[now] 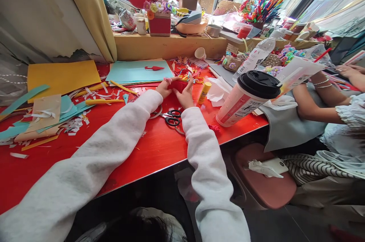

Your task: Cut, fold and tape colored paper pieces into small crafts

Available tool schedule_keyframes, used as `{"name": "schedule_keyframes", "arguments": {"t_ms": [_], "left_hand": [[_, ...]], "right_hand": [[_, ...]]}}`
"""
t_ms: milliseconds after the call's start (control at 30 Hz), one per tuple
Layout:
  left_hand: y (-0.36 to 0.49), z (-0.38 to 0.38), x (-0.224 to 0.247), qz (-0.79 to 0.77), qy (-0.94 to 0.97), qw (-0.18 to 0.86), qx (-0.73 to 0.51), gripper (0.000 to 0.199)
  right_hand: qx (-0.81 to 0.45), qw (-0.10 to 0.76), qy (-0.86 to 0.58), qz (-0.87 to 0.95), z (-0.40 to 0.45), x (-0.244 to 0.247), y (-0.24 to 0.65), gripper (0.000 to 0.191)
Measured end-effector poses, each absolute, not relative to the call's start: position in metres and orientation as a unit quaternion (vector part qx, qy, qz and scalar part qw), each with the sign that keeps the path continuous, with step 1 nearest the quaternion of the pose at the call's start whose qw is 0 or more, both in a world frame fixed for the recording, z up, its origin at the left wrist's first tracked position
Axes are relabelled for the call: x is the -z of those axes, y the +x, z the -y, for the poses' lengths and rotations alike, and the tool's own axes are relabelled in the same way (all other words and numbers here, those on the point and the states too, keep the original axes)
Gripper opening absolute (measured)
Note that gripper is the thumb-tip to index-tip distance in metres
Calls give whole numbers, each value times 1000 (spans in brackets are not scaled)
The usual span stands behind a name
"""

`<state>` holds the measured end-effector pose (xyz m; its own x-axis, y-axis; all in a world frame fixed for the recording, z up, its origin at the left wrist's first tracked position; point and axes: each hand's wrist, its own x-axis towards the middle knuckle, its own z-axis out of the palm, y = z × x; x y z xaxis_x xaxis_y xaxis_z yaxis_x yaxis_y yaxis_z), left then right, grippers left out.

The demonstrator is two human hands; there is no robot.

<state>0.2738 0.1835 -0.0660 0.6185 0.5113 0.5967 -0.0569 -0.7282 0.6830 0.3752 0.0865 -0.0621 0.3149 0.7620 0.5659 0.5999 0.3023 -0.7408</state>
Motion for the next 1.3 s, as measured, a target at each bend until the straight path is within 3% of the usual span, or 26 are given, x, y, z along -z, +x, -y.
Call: {"name": "schedule_keyframes", "arguments": {"t_ms": [167,267,400,667,867,1300], "left_hand": [[277,-184,65,-175,841,325,-396,63],[274,-180,60,-222,829,339,-387,67],[271,-176,57,-290,798,354,-393,55],[271,-170,57,-185,837,327,-398,54],[269,-169,55,-222,842,285,-400,57],[260,-159,42,-244,820,332,-397,48]], "right_hand": [[-65,519,-598,607,-83,56,376,53],[-64,540,-600,587,-88,59,379,58],[-95,571,-584,569,-92,62,382,60],[-63,539,-581,607,-82,56,377,50],[-61,528,-609,589,-82,54,376,43],[-38,557,-592,581,-80,52,378,34]]}}
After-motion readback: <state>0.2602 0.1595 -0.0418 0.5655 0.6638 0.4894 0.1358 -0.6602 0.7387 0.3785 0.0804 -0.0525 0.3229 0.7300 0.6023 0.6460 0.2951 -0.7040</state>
